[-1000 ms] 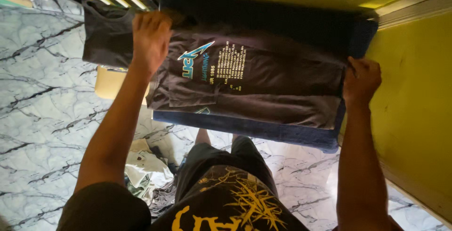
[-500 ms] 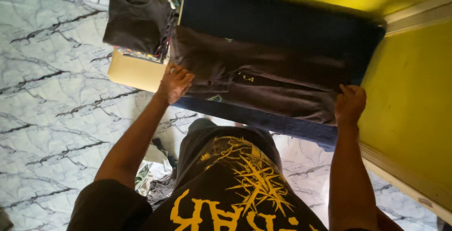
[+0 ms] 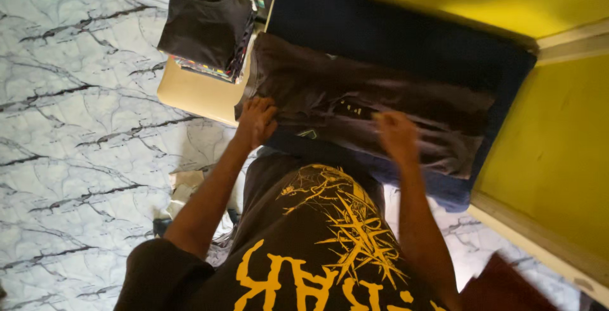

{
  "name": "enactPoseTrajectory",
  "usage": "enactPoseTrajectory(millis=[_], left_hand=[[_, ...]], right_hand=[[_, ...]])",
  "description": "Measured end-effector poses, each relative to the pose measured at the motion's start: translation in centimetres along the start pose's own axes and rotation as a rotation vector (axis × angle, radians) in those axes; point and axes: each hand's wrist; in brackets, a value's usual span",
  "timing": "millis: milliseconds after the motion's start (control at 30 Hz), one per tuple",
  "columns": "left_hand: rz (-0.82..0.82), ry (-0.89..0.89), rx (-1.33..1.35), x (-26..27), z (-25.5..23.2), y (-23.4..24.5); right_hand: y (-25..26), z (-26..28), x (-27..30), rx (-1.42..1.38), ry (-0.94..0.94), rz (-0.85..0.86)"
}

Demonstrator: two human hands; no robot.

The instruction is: The person picks up clothing from a pile, lays each item flat on a surface, and folds them into rectangular shapes before placing them onto a stack.

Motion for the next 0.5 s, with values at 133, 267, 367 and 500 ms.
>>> enactPoseTrajectory(millis=[133,267,367,500], left_hand=[[-0.098,0.035,0.144,1.0,-1.1,0.6],[-0.105,0.051,0.064,1.3,-0.8,-0.4],[-0.121,0.037,0.041,1.7,0.1,-1.4],[-0.125,-0.004,0.114,2.6,1.3,-1.8]], right_hand=[[-9.2,1.3,-1.4,-0.283,-0.36,0.249],[-14.6,1.0,-1.8,-0.338,-0.549,0.269],[-16.7,0.1,-1.9,-0.412,-0.488,0.175],[-18.1,-1.4,-1.5,-0.535,-0.395,0.102]])
Point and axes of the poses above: each hand's wrist, its own x-axis away from the middle knuckle, its own y-axis out of the back of the hand, z = x × y, and after that the axes turned 14 degrees about -x, right-handed
